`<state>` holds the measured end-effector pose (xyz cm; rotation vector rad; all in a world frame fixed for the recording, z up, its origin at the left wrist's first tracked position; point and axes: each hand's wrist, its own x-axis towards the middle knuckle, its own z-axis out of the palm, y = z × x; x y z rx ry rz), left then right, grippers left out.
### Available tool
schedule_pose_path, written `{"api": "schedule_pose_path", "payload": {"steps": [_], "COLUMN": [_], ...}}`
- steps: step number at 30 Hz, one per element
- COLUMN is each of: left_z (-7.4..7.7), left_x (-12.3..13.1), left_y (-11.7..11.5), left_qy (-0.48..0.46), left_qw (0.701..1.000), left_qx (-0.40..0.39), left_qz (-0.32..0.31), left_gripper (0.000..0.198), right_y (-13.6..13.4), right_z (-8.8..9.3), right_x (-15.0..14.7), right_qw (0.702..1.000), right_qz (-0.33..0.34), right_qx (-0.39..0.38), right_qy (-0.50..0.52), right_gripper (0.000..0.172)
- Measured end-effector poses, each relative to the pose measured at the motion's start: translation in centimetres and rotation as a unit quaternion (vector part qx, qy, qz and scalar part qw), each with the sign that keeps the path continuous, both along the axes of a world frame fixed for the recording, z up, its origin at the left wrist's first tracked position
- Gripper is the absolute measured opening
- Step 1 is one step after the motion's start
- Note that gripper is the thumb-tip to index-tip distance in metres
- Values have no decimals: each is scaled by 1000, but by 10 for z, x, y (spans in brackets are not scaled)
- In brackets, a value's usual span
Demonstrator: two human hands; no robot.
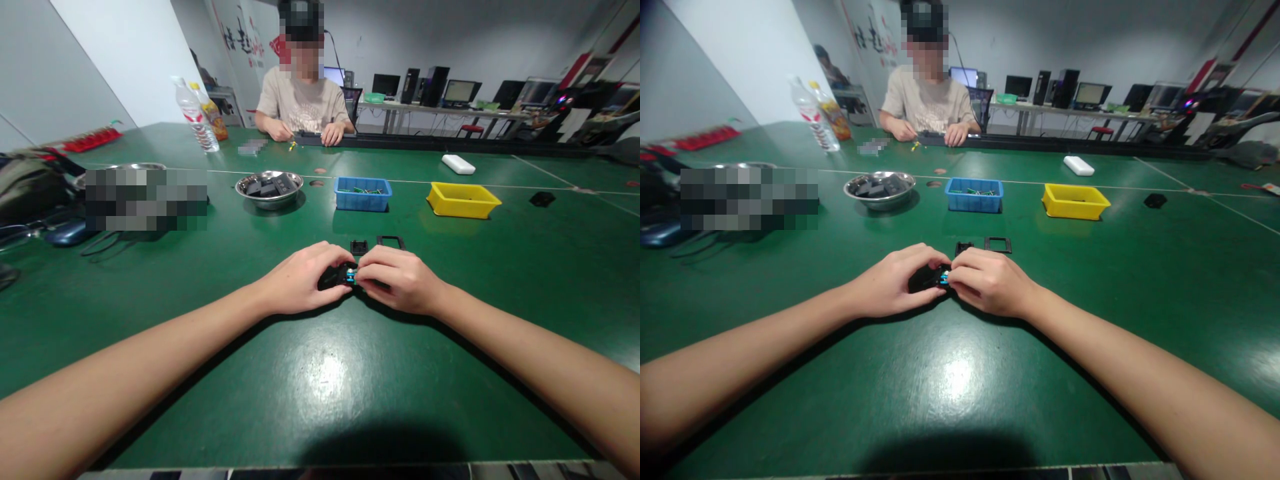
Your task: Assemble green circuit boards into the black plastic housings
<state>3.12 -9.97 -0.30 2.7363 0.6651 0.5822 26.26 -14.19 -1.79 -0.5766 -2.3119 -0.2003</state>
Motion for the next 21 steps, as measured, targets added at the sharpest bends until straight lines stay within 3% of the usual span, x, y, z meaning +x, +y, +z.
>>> {"api": "schedule_pose_path", "payload": {"steps": [10, 21], "left_z": [-1, -1], "left_x": [0, -1], "left_y": [1, 3], "left_qy": [-5, -12], "left_qw": [1000, 1000], "left_qx": [6, 14], "left_qz": [-8, -7], "left_gripper": [31, 30], "right_y": [1, -1], "right_z": [-1, 1], "right_x": [1, 3], "right_qw": [1000, 997], "right_qz": [2, -16], "right_qx": [1, -51], "right_qy": [-5, -50], "right_gripper": [12, 20]}}
